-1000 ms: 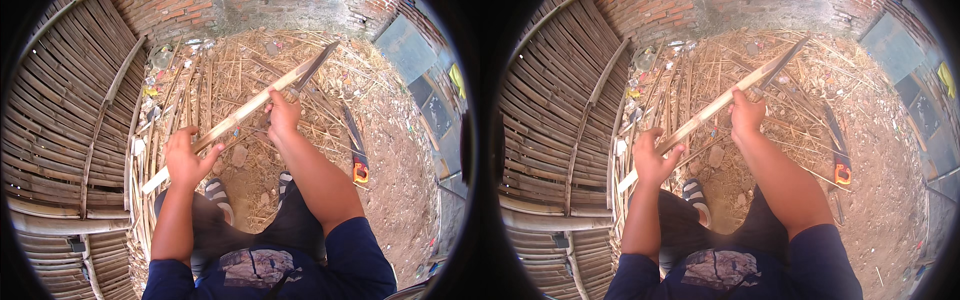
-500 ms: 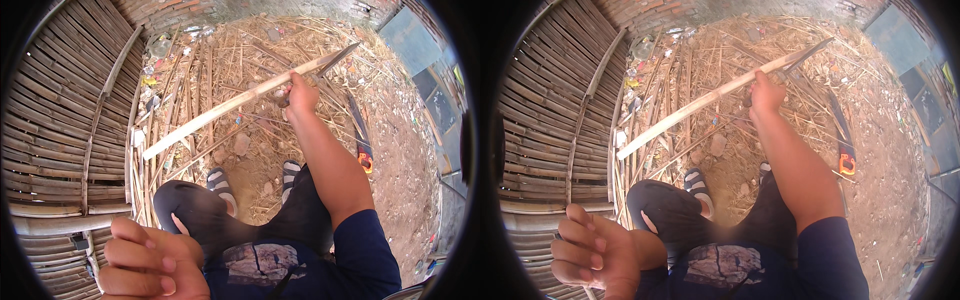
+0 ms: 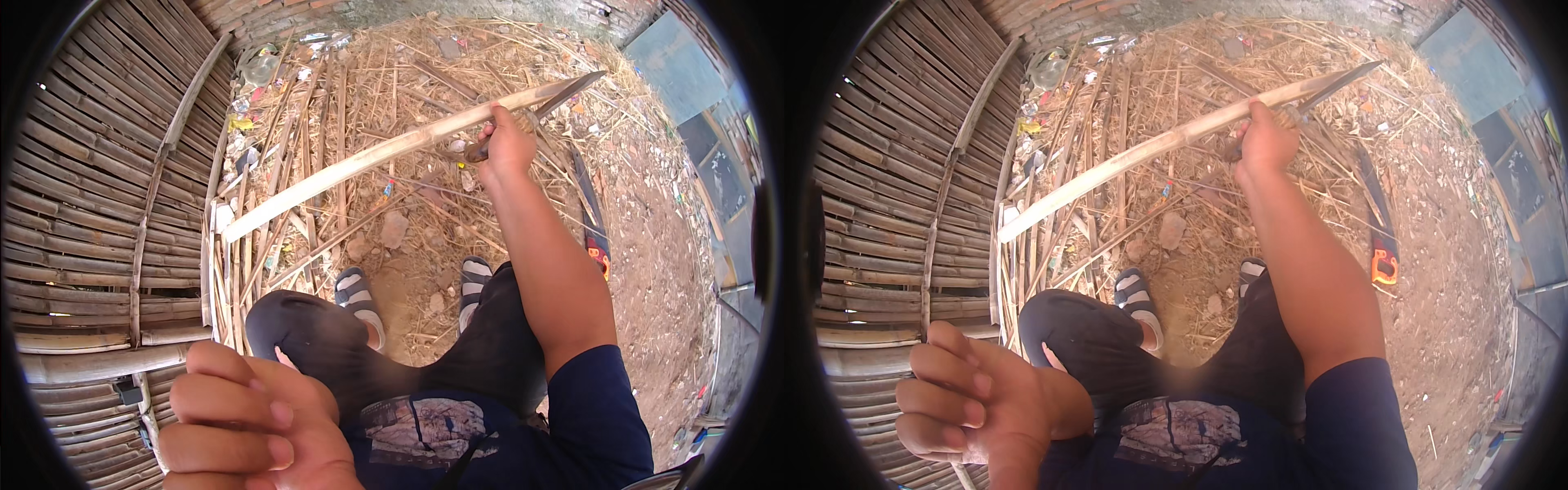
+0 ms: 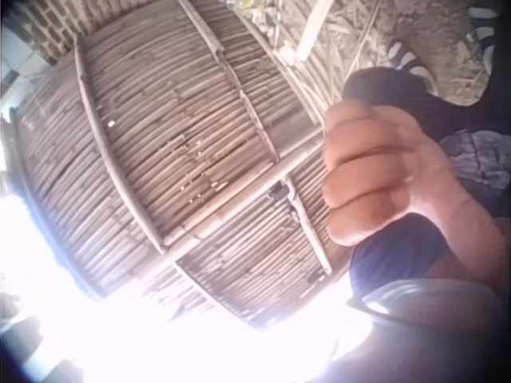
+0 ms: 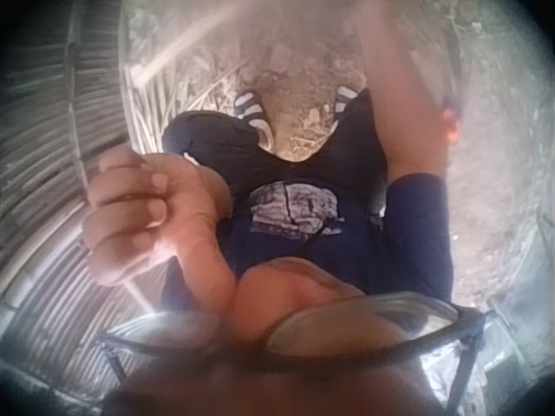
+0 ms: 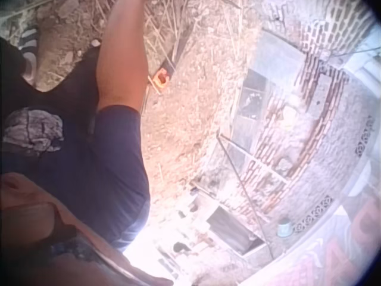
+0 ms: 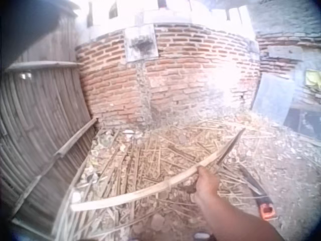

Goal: The person shaves a piece of bamboo using a knife and then strikes the end of the bamboo with a small tool while holding it in place.

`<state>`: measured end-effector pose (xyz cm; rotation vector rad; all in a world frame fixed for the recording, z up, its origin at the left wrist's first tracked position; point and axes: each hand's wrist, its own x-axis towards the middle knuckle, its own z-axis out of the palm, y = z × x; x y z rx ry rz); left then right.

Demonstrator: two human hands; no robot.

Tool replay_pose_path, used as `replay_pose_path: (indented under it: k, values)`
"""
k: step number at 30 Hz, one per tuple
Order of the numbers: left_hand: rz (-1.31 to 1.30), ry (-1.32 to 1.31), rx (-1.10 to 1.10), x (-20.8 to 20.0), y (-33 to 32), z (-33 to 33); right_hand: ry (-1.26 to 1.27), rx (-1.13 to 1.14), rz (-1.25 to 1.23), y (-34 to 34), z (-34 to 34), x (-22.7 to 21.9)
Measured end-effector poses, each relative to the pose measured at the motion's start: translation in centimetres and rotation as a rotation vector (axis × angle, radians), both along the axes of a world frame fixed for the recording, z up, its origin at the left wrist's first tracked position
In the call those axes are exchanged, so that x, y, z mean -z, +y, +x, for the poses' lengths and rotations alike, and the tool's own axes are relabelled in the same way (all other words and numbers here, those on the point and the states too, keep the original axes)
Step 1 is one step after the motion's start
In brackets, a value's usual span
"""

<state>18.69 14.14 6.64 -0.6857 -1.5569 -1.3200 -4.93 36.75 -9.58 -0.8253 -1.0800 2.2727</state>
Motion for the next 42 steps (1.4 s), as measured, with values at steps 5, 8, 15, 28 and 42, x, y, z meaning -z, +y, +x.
replay_pose_path:
  k: [5,8,15,28,42]
  values:
    - [0.138,-0.131,-0.196,0.0,0.9,0.7,-0.01,-0.053,-0.026,0.5,0.4,-0.6]
    - [0.0,-0.082,-0.133,0.1,-0.3,0.6,0.013,0.007,0.011,-0.1,0.4,-1.1]
    - [0.22,-0.03,-0.019,2.2,-1.4,-1.2,-0.022,0.021,-0.05,1.0,-0.2,-0.8]
    - [0.691,-0.929,0.062,12.5,-9.2,-10.4,0.043,-0.099,-0.159,1.1,0.7,-0.8]
    - [0.146,-0.674,-0.123,4.9,-9.7,-16.2,-0.228,-0.304,-0.098,6.5,-1.1,2.6]
